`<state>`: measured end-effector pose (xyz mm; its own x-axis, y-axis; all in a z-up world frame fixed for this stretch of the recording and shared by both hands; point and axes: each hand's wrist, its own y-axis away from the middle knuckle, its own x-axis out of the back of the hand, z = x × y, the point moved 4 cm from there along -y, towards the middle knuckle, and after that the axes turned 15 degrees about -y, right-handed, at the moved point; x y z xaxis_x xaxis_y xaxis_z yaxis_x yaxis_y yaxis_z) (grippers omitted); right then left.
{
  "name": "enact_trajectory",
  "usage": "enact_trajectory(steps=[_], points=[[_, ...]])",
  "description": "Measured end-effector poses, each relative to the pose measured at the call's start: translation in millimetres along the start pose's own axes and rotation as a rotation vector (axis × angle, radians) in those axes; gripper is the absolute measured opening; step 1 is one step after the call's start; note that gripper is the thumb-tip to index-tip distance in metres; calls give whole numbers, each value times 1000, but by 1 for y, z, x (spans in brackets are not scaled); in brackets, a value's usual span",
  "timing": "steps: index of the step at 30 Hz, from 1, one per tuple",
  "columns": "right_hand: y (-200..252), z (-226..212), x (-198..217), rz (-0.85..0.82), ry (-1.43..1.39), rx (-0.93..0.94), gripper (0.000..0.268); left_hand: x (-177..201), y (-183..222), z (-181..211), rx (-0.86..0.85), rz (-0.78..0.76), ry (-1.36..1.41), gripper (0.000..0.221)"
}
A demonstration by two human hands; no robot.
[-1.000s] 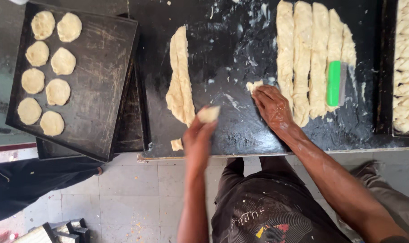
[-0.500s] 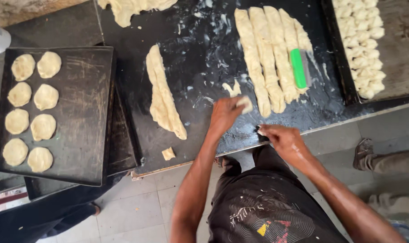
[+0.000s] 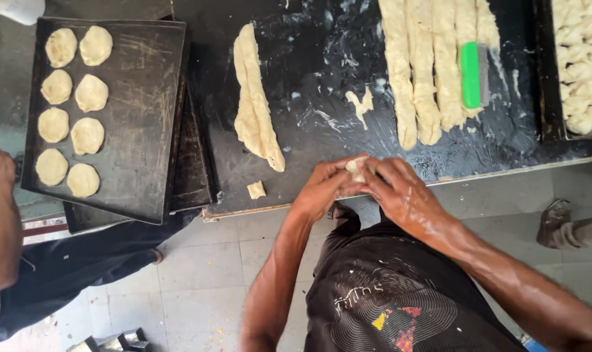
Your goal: The person prepares dough by cutting strips with a green scraper, shaping the pieces by hand, and placing them onto a metal tray.
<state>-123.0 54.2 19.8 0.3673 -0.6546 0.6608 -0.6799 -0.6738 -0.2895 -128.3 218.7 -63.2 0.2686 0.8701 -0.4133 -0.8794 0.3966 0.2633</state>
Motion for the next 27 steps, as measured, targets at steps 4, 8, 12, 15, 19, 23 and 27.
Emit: enact_trajectory(steps=[4, 8, 12, 15, 19, 23, 27], points=[[9, 6, 3, 34, -150, -73, 22, -17, 21, 10, -13, 32, -256, 38], [-7, 46, 32, 133, -966, -578, 45, -41, 19, 33, -353, 128, -239, 28], [-20, 47, 45, -18, -806, -581, 18, -45, 9, 41, -214, 401, -608, 46], [-21, 44, 57, -346, -783, -424, 13, -49, 1, 48, -326, 433, -1102, 33], [-13, 53, 118, -543, -1509, -165, 15, -52, -25, 26, 34, 535, -983, 38], [-29, 101, 116, -151, -443, -434, 54, -69, -51, 11, 18, 371, -719, 40], [16, 85, 120, -89, -260, -277, 34, -87, -86, -5, 183, 335, -671, 37]])
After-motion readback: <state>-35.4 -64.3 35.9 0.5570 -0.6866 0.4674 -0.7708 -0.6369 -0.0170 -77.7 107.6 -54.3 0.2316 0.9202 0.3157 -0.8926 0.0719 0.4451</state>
